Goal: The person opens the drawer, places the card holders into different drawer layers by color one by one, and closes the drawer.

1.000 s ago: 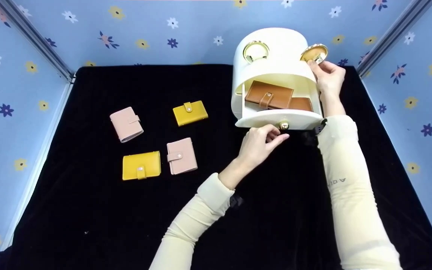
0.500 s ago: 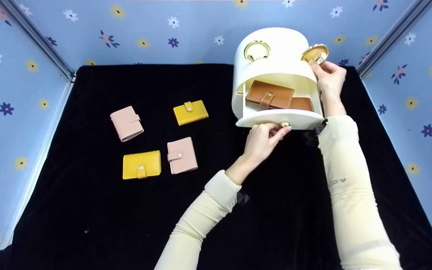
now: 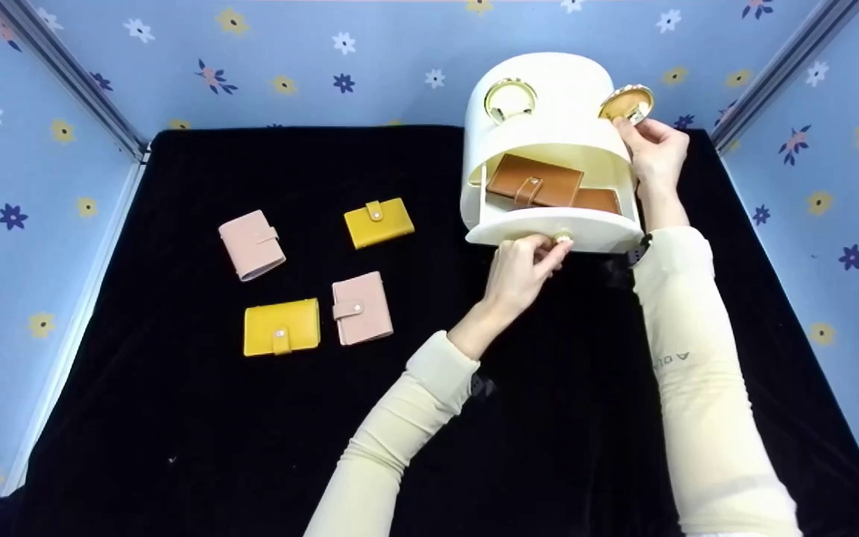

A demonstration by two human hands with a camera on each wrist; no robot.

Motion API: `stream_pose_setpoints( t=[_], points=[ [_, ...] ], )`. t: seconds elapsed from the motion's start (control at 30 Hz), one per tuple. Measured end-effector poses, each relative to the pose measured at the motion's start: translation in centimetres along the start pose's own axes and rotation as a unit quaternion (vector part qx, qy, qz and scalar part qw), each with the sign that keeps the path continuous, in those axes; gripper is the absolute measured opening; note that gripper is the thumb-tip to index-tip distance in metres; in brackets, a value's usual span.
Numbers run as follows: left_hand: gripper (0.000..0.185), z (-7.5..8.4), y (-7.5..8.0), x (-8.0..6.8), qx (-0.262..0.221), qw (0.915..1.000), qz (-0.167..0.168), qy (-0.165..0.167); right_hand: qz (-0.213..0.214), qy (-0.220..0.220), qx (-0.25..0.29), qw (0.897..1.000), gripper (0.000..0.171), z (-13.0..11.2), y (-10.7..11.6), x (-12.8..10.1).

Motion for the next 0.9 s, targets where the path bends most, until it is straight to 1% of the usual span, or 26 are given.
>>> stream_pose_setpoints(
  t=[0.13,0.37,0.6,0.73,0.9],
  points=[
    [0.030,0.1,0.2,0.7,0.000,1.0000,0.000,0.001,-0.003,-0.001,-0.003,1.000,0.020,-0.1,0.0,0.1],
    [0.030,0.0,0.1,1.8,-0.007,0.9997,-0.006,0.022,-0.002,0.010,-0.008,1.000,0.017,-0.1,0.0,0.1],
    [0.031,-0.5,0.1,3.0,-0.015,0.9992,-0.002,0.037,0.002,0.011,-0.008,1.000,0.016,-0.2,0.1,0.0],
    [0.031,-0.7,0.2,3.7,0.003,0.9992,0.000,0.039,0.006,0.011,-0.012,1.000,0.015,-0.2,0.1,-0.1],
    [0.032,-0.9,0.4,4.5,0.022,0.9984,0.000,0.053,0.007,0.002,-0.022,1.000,0.017,-0.3,0.1,-0.2]
  ],
)
Point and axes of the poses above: each hand's wrist, its own x-axis towards the middle knuckle, its own y-axis out of the back of the hand, z = x × y, the point moved 3 cm from there along x, towards the middle knuckle, and after that the axes turned 14 degrees about -x, right-handed, at the moved point
